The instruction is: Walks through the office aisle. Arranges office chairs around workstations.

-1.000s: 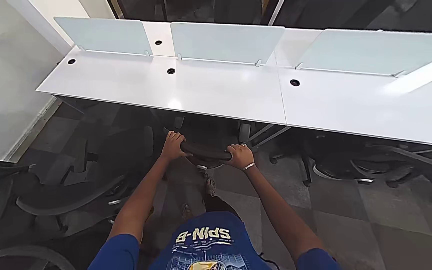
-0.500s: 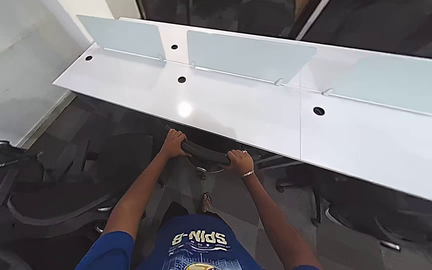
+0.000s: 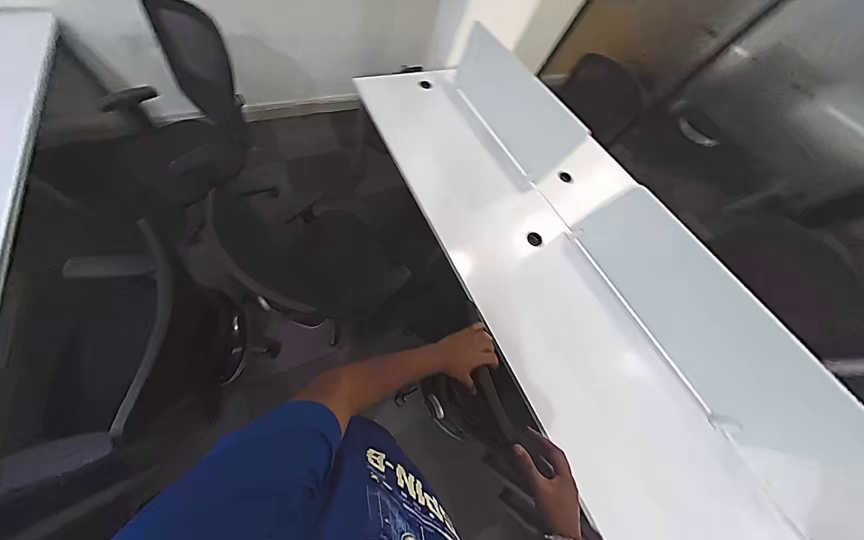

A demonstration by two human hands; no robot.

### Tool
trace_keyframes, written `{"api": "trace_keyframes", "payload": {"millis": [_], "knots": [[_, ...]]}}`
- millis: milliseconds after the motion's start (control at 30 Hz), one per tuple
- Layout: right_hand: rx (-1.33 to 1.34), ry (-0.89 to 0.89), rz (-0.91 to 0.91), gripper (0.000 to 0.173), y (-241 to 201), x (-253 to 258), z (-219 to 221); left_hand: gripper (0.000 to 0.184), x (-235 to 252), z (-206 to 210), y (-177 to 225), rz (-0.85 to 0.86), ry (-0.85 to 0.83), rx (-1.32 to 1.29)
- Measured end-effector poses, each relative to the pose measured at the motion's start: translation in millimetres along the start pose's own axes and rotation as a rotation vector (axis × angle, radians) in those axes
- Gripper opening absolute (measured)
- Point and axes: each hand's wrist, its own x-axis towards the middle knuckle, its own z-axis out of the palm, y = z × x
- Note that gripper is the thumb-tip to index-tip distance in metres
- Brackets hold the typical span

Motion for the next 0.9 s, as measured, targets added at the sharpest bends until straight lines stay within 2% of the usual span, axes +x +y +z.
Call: {"api": "trace_keyframes", "payload": {"millis": [67,133,233,333,400,467,533,600,633,667,733,800,833,900], "knots": [[0.081,0.028,-0.13,0.047,-41,16,25,0.054,-25,-5,9,-0.016,0.065,-0.129],[0.042,0.008,-0.327,0.037,-82,34,60,0.047,-70,-16,19,-0.077,0.119,-0.238],[0.051,-0.156,-0.549,0.026,-145,70,121,0.042,-165,-36,18,-0.289,0.223,-0.376],[0.071,-0.367,-0.712,0.025,-207,91,182,0.036,-261,-54,21,-0.578,0.461,-0.486],[0.134,-0.508,-0.8,0.024,-249,94,222,0.029,-315,-63,24,-0.772,0.746,-0.361],[0.211,-0.68,-0.887,0.022,-286,90,262,0.029,-360,-84,36,-1.087,1.022,-0.133],[0.273,-0.843,-1.024,0.021,-321,81,304,0.041,-404,-107,46,-1.499,1.195,0.112],[0.325,-0.99,-1.154,0.02,-355,64,345,0.07,-452,-114,51,-1.86,1.195,0.238],[0.336,-1.056,-1.2,0.02,-373,53,363,0.083,-472,-113,54,-2.017,1.102,0.196],[0.333,-1.114,-1.245,0.022,-390,41,380,0.086,-488,-112,57,-2.133,0.979,0.113],[0.302,-1.168,-1.386,0.026,-423,14,420,0.066,-512,-101,59,-2.174,0.847,0.161],[0.24,-1.173,-1.577,0.03,-444,-13,466,0.042,-526,-87,59,-2.098,0.843,0.429],[0.183,-1.167,-1.668,0.033,-453,-24,491,0.034,-537,-84,57,-2.053,0.843,0.575],[-0.051,-1.176,-1.77,0.041,-466,-40,533,0.026,-562,-95,59,-2.026,0.826,0.613]]}}
